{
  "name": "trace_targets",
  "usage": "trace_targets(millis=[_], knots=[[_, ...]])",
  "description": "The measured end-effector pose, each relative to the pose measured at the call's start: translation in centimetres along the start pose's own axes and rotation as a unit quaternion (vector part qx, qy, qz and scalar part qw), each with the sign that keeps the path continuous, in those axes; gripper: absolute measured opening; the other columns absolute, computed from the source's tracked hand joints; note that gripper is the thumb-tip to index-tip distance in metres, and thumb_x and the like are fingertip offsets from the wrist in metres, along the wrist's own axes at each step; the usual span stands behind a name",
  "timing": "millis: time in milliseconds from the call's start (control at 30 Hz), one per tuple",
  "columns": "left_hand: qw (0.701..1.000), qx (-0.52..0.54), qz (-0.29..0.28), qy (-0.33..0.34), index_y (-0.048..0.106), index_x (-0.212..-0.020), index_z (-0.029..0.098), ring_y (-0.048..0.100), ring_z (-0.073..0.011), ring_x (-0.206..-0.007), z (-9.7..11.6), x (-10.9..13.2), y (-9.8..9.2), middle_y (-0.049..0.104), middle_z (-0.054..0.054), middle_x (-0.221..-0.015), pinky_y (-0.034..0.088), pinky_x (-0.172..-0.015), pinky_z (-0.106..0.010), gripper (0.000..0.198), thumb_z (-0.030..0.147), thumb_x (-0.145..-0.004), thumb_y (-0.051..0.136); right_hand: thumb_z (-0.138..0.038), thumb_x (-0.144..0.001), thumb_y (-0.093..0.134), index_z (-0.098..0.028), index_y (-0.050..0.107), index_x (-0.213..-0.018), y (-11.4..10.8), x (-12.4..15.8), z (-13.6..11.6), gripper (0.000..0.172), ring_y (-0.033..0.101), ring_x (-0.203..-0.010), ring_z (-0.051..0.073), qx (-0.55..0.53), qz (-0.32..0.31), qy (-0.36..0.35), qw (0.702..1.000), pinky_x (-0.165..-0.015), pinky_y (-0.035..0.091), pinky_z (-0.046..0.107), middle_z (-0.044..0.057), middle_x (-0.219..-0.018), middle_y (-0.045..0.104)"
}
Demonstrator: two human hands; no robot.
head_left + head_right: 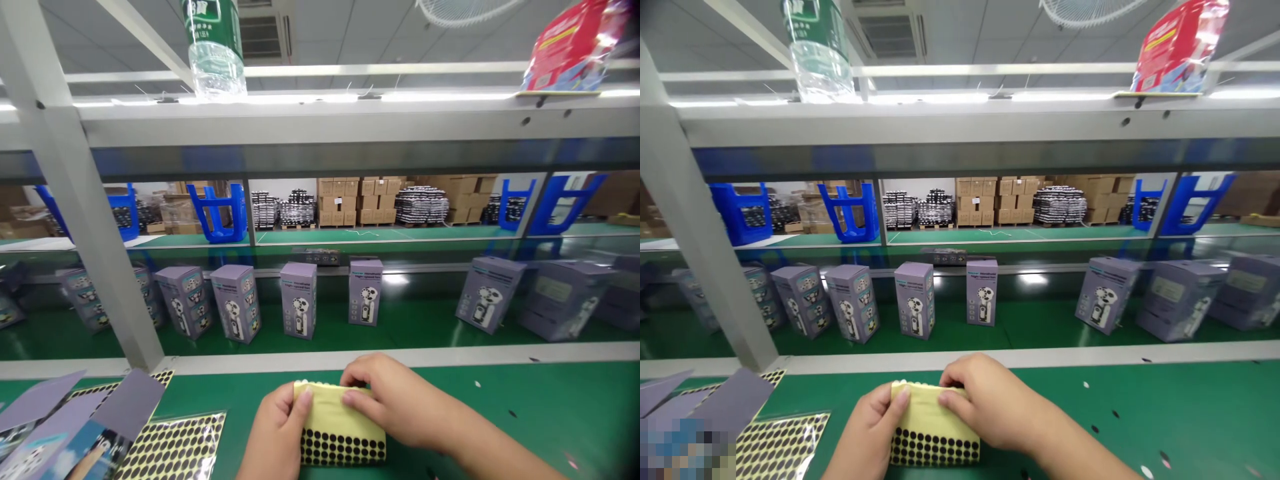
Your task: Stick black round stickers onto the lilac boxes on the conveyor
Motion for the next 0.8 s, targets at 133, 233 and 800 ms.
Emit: trace_targets(millis=[133,233,800], knots=[[1.000,0.017,-0.010,-0.002,0.069,-0.097,0.013,0.058,-0.0214,-0.080,-0.4,-0.1,0.3,0.067,-0.007,-0.084,0.044,-0.072,-0.028,0.046,0.055,-0.089,0.053,-0.030,-0.088,0.055,-0.020,0.067,-0.080,0.6,-0.2,0.3,0.017,0.056,-0.072,0.013,-0.004,0.006,0.010,1.000,-0.062,0.034,0.023,-0.001,-0.080,0.066],[0.999,0.047,-0.002,-0.016,0.066,-0.090,0.012,0.056,-0.0191,-0.075,-1.2,-0.2,0.2,0.065,-0.005,-0.079,0.044,-0.067,-0.027,0.043,0.054,-0.083,0.062,-0.029,-0.085,0.058,-0.020,0.067,-0.079,0.8,-0.3,0.6,0.014,0.057,-0.073,0.014,-0.011,0.008,0.023,1.000,-0.062,0.035,0.023,0.000,-0.080,0.067],[0.986,0.036,-0.148,-0.074,0.069,-0.076,0.012,0.051,-0.0137,-0.060,-3.8,1.7,4.0,0.064,-0.004,-0.070,0.036,-0.057,-0.023,0.052,0.063,-0.067,0.073,-0.027,-0.084,0.059,-0.022,0.073,-0.090,-0.3,0.7,-1.3,0.016,0.063,-0.086,0.016,-0.118,-0.043,-0.008,0.992,-0.079,0.046,0.024,0.000,-0.092,0.072]])
Point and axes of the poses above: each hand's wrist, its own x-axis away from the middle knuckle, its own y-axis out of the palm, z = x × y, the point moved 10 cm from there along -x, towards the middle knuckle
